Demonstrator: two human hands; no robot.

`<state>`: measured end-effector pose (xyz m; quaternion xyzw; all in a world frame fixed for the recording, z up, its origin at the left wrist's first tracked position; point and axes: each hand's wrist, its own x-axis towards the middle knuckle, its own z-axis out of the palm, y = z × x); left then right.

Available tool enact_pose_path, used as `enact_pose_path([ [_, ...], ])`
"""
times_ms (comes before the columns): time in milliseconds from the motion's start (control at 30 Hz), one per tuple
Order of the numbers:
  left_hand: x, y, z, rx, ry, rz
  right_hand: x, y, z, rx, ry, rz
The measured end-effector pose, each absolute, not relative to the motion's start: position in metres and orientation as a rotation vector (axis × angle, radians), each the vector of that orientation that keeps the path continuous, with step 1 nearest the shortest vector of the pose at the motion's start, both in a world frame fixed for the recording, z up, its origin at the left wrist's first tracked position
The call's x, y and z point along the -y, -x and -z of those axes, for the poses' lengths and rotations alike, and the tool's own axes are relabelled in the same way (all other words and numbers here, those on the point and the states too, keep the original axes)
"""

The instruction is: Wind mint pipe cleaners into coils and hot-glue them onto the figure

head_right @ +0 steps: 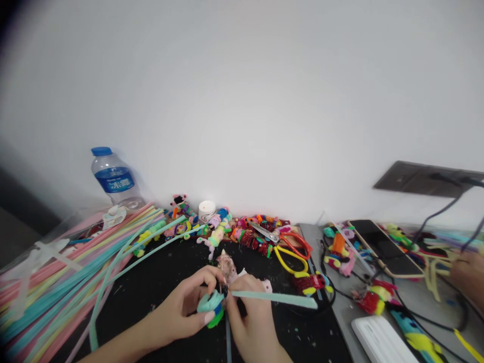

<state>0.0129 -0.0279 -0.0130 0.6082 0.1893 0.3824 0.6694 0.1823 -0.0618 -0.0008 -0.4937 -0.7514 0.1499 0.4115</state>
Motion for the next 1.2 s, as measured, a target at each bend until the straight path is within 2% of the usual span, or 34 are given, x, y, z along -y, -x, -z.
enact_pose_path([
  [467,0.026,-0.012,0.006,-0.428,-1.432,-0.916,0.062,-0.18,0.003,1.872,1.201,-0.39],
  [1033,0.026,-0.013,0.002,-0.41,-1.262,-0.922,0.06,-0.182,0.008,1.527,1.277,-0.691],
  [1200,0.024,-0.015,0.003,-0.421,-1.211,-0.953,0.061,-0.18,0.008,1.391,1.243,-0.869],
])
